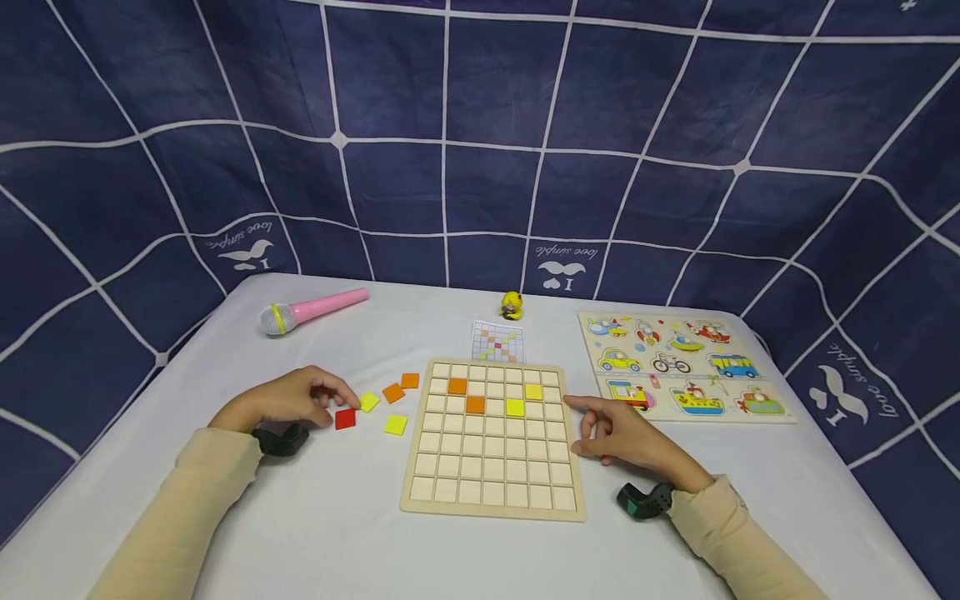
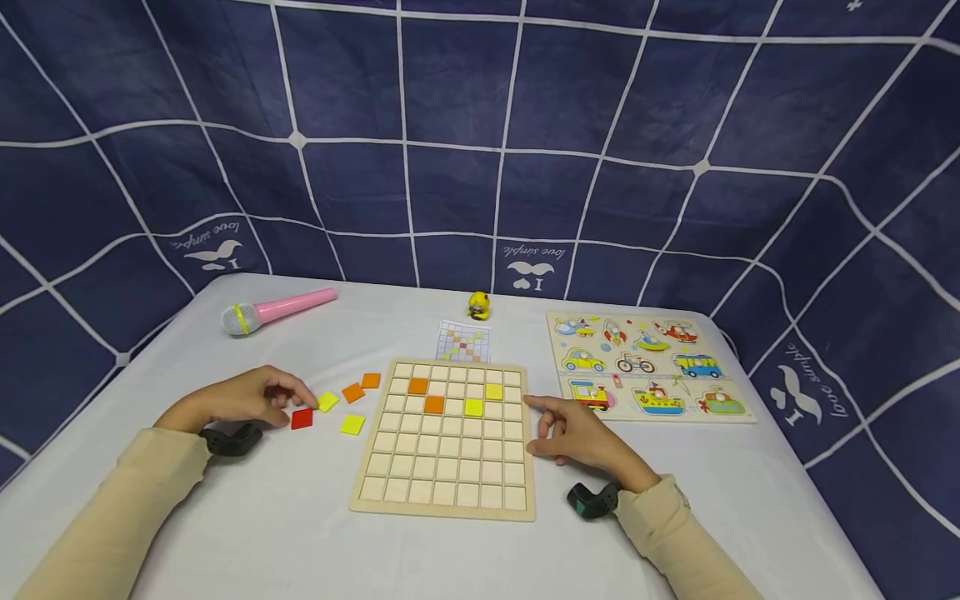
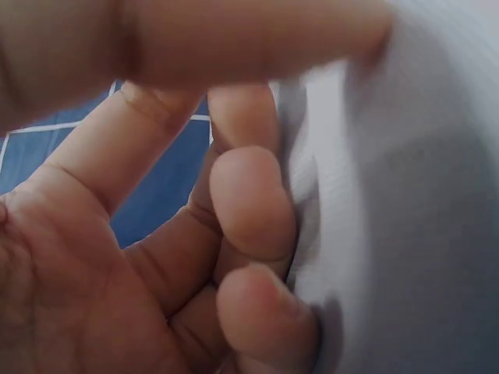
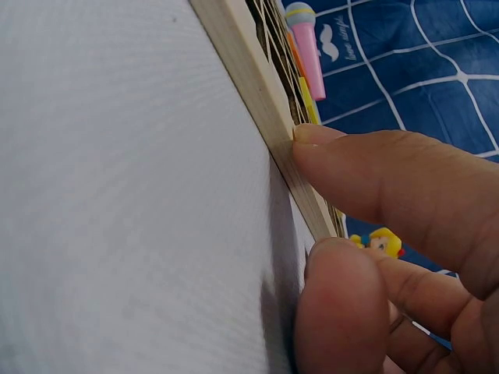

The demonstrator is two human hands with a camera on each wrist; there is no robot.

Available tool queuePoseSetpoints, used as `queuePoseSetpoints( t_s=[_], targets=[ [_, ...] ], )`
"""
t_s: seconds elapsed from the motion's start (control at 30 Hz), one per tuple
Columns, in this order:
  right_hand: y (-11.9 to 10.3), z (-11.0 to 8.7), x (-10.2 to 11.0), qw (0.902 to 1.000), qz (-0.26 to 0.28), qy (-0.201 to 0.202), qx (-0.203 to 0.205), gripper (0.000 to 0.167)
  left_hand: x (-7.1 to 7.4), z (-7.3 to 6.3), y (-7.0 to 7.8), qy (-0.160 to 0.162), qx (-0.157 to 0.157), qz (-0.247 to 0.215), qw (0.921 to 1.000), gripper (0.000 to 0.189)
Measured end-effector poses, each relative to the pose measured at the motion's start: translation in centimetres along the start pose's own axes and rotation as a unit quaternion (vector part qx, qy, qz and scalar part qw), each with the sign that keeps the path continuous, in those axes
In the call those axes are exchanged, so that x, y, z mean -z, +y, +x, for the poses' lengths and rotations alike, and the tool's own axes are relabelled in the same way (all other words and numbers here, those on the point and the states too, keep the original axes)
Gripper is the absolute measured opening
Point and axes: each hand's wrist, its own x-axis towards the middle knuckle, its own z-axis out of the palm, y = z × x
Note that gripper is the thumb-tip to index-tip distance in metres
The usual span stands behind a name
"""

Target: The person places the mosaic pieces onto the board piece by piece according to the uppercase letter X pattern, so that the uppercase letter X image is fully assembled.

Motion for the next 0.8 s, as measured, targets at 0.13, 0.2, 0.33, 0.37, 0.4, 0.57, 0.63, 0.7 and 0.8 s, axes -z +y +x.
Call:
queuePoseSetpoints(
  t_s=[0.13,0.2,0.33,0.37,0.4,0.57,0.63,0.7,0.8],
  targets=[
    [-0.02,0.01,0.00,1.0000,-0.002,0.001,-0.001,0.077,-0.07,-0.05,0.17,0.002,0.004,0.011,0.9999,0.036],
    [-0.06,0.00,0.00,1.0000,-0.002,0.001,-0.001,0.077,-0.05,-0.10,0.25,0.002,0.008,0.015,0.9999,0.034],
    [-0.14,0.04,-0.06,1.0000,-0.004,0.002,-0.002,0.077,0.03,-0.26,0.33,0.007,0.015,0.028,0.9995,0.032],
    [-0.16,0.05,-0.07,1.0000,-0.005,0.002,-0.003,0.077,0.05,-0.29,0.33,0.009,0.017,0.031,0.9993,0.032],
    [-0.17,0.07,-0.09,1.0000,-0.006,0.002,-0.004,0.077,0.06,-0.31,0.33,0.011,0.017,0.035,0.9992,0.031],
    [-0.20,0.06,-0.07,1.0000,-0.005,0.002,-0.005,0.077,-0.05,-0.27,0.43,0.020,0.025,0.045,0.9985,0.030],
    [-0.17,0.03,-0.02,1.0000,-0.002,0.000,-0.001,0.077,-0.13,-0.22,0.48,0.022,0.029,0.049,0.9981,0.030],
    [-0.13,0.02,0.04,1.0000,0.002,-0.002,0.002,0.077,-0.22,-0.13,0.48,0.024,0.033,0.055,0.9976,0.029],
    [-0.03,0.05,0.09,1.0000,0.003,-0.003,0.004,0.077,-0.32,0.00,0.55,0.027,0.044,0.065,0.9966,0.028]
  ],
)
